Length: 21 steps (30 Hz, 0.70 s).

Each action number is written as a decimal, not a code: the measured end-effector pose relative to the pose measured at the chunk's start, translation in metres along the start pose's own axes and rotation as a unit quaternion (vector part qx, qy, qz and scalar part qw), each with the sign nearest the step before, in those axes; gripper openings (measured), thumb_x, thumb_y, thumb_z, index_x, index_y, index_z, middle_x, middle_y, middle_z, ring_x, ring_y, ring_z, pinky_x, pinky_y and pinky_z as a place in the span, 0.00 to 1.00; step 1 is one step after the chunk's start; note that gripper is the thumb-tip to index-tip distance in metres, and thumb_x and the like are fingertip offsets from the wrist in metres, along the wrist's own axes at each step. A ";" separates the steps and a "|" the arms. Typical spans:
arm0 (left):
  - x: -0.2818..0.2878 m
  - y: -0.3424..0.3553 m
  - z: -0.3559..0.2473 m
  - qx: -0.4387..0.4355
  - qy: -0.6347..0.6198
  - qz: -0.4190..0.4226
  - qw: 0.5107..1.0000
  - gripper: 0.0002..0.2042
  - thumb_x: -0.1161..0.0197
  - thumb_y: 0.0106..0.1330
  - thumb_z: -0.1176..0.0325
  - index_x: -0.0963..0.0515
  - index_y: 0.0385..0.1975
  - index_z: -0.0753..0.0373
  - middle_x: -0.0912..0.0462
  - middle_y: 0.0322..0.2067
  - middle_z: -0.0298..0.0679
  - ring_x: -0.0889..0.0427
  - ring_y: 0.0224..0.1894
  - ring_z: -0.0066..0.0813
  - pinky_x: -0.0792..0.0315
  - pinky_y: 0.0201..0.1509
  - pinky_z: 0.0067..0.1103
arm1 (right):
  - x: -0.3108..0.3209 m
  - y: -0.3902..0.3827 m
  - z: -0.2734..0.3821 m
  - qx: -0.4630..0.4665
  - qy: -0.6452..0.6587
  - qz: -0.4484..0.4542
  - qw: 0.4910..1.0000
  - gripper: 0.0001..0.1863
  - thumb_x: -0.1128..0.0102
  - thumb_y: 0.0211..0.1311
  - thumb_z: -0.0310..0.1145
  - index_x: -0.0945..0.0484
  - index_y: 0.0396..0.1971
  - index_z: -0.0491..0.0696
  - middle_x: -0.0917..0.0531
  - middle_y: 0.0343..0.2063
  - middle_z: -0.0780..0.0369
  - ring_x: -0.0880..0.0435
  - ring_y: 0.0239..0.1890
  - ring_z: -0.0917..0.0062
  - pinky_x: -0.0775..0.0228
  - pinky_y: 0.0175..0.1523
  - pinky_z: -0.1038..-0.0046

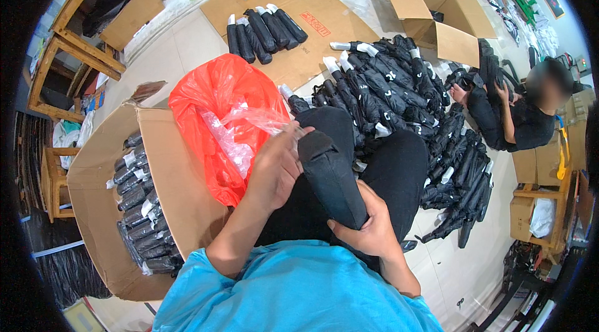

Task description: The person picks up umbrellas from a pile on the floor, places each umbrella into a clear plastic sleeve, and then puts the sleeved umbrellas into a cardboard box.

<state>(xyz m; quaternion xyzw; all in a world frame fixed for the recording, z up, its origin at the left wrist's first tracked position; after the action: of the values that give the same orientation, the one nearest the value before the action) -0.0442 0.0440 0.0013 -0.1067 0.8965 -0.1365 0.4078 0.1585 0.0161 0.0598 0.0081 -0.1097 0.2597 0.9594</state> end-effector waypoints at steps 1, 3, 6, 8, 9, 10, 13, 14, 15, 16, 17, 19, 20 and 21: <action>0.002 0.002 -0.005 -0.014 -0.028 0.004 0.999 0.20 0.48 0.81 0.56 0.26 0.59 0.66 0.17 0.57 0.53 0.19 0.64 0.50 0.22 0.68 0.43 | -0.002 -0.005 -0.004 -0.039 0.032 0.009 0.999 0.33 0.22 0.49 0.23 0.21 0.59 0.40 0.13 0.49 0.55 0.13 0.51 0.70 0.24 0.59 0.68; 0.006 0.007 -0.013 -0.016 -0.033 -0.010 0.999 0.20 0.48 0.80 0.56 0.25 0.58 0.67 0.17 0.57 0.55 0.20 0.65 0.53 0.24 0.69 0.45 | -0.006 -0.015 -0.010 -0.077 0.060 0.025 0.995 0.33 0.22 0.51 0.23 0.22 0.61 0.41 0.13 0.46 0.59 0.14 0.48 0.74 0.24 0.57 0.70; 0.005 0.010 -0.020 -0.016 -0.060 0.018 0.998 0.18 0.47 0.79 0.59 0.25 0.56 0.67 0.18 0.58 0.53 0.22 0.67 0.53 0.27 0.70 0.46 | -0.010 -0.025 -0.018 -0.106 0.081 0.049 0.990 0.34 0.23 0.53 0.22 0.23 0.62 0.42 0.13 0.43 0.62 0.15 0.46 0.78 0.24 0.55 0.71; 0.004 0.012 -0.024 -0.009 -0.083 0.027 0.996 0.16 0.47 0.78 0.60 0.25 0.55 0.66 0.19 0.58 0.52 0.22 0.67 0.53 0.28 0.71 0.46 | -0.012 -0.029 -0.022 -0.110 0.082 0.056 0.989 0.34 0.23 0.53 0.22 0.23 0.63 0.42 0.13 0.43 0.63 0.16 0.46 0.79 0.24 0.55 0.72; 0.005 0.012 -0.025 -0.004 -0.096 0.021 0.995 0.16 0.47 0.78 0.61 0.25 0.55 0.67 0.19 0.58 0.53 0.22 0.67 0.54 0.28 0.71 0.47 | -0.012 -0.030 -0.024 -0.109 0.079 0.055 0.989 0.34 0.23 0.53 0.22 0.23 0.63 0.41 0.13 0.44 0.63 0.16 0.46 0.79 0.25 0.56 0.72; 0.005 0.013 -0.027 -0.001 -0.113 0.021 0.993 0.16 0.48 0.78 0.61 0.25 0.54 0.67 0.19 0.58 0.53 0.22 0.67 0.55 0.28 0.71 0.48 | -0.012 -0.031 -0.025 -0.105 0.067 0.056 0.991 0.34 0.23 0.53 0.22 0.23 0.63 0.41 0.13 0.44 0.63 0.16 0.47 0.79 0.25 0.56 0.72; 0.006 0.012 -0.031 0.006 -0.127 0.013 0.992 0.17 0.49 0.78 0.61 0.24 0.53 0.68 0.19 0.58 0.55 0.22 0.67 0.56 0.28 0.71 0.50 | -0.011 -0.032 -0.028 -0.105 0.112 0.058 0.987 0.34 0.23 0.53 0.22 0.23 0.63 0.41 0.13 0.44 0.63 0.17 0.48 0.80 0.26 0.58 0.72; 0.006 0.011 -0.032 0.004 -0.122 0.013 0.992 0.17 0.49 0.78 0.61 0.24 0.53 0.68 0.19 0.58 0.55 0.22 0.67 0.56 0.28 0.71 0.50 | -0.010 -0.032 -0.029 -0.108 0.116 0.056 0.986 0.34 0.23 0.53 0.22 0.23 0.63 0.41 0.14 0.45 0.63 0.17 0.49 0.80 0.27 0.58 0.72; 0.006 0.011 -0.033 0.003 -0.118 0.014 0.993 0.17 0.49 0.77 0.61 0.24 0.53 0.68 0.19 0.58 0.55 0.22 0.67 0.56 0.28 0.71 0.50 | -0.009 -0.031 -0.029 -0.111 0.120 0.054 0.985 0.34 0.23 0.53 0.21 0.23 0.63 0.41 0.14 0.45 0.63 0.17 0.50 0.80 0.28 0.59 0.72; 0.006 0.010 -0.033 0.001 -0.113 0.015 0.994 0.17 0.49 0.77 0.61 0.24 0.54 0.68 0.19 0.58 0.55 0.22 0.67 0.57 0.27 0.71 0.50 | -0.008 -0.030 -0.030 -0.112 0.115 0.050 0.986 0.34 0.23 0.54 0.21 0.23 0.63 0.41 0.14 0.46 0.63 0.18 0.50 0.80 0.28 0.59 0.73; 0.005 0.009 -0.033 0.004 -0.115 0.018 0.993 0.17 0.49 0.77 0.61 0.24 0.54 0.68 0.19 0.58 0.55 0.22 0.67 0.56 0.27 0.71 0.50 | -0.008 -0.028 -0.030 -0.113 0.132 0.052 0.983 0.33 0.23 0.54 0.21 0.23 0.62 0.41 0.14 0.46 0.64 0.18 0.50 0.80 0.28 0.59 0.73; 0.003 0.006 -0.032 0.007 -0.118 0.022 0.993 0.17 0.49 0.77 0.61 0.24 0.54 0.68 0.18 0.57 0.54 0.22 0.67 0.55 0.27 0.71 0.49 | -0.008 -0.025 -0.029 -0.106 0.137 0.054 0.983 0.33 0.23 0.54 0.21 0.23 0.62 0.41 0.15 0.46 0.64 0.18 0.50 0.80 0.29 0.60 0.73; 0.002 0.005 -0.032 0.006 -0.108 0.028 0.994 0.17 0.49 0.77 0.62 0.24 0.55 0.67 0.18 0.57 0.54 0.21 0.67 0.55 0.26 0.70 0.48 | -0.009 -0.023 -0.030 -0.111 0.151 0.059 0.981 0.32 0.24 0.54 0.21 0.22 0.61 0.42 0.15 0.46 0.64 0.18 0.50 0.80 0.28 0.59 0.73; 0.002 0.003 -0.032 0.004 -0.097 0.032 0.995 0.17 0.49 0.77 0.62 0.24 0.55 0.67 0.17 0.56 0.53 0.21 0.67 0.54 0.26 0.70 0.48 | -0.011 -0.021 -0.031 -0.112 0.155 0.066 0.979 0.30 0.24 0.54 0.21 0.22 0.60 0.42 0.15 0.45 0.65 0.18 0.49 0.80 0.28 0.58 0.74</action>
<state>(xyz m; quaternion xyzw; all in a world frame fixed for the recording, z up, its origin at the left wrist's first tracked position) -0.0699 0.0517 0.0192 -0.0890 0.8549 -0.1158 0.4978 0.1661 -0.0050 0.0284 -0.1472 0.0114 0.3064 0.9404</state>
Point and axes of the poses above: each hand's wrist, its own y-axis towards the middle knuckle, its own x-axis out of the back of the hand, z = x × y, the point moved 5 cm from there along y, towards the middle knuckle
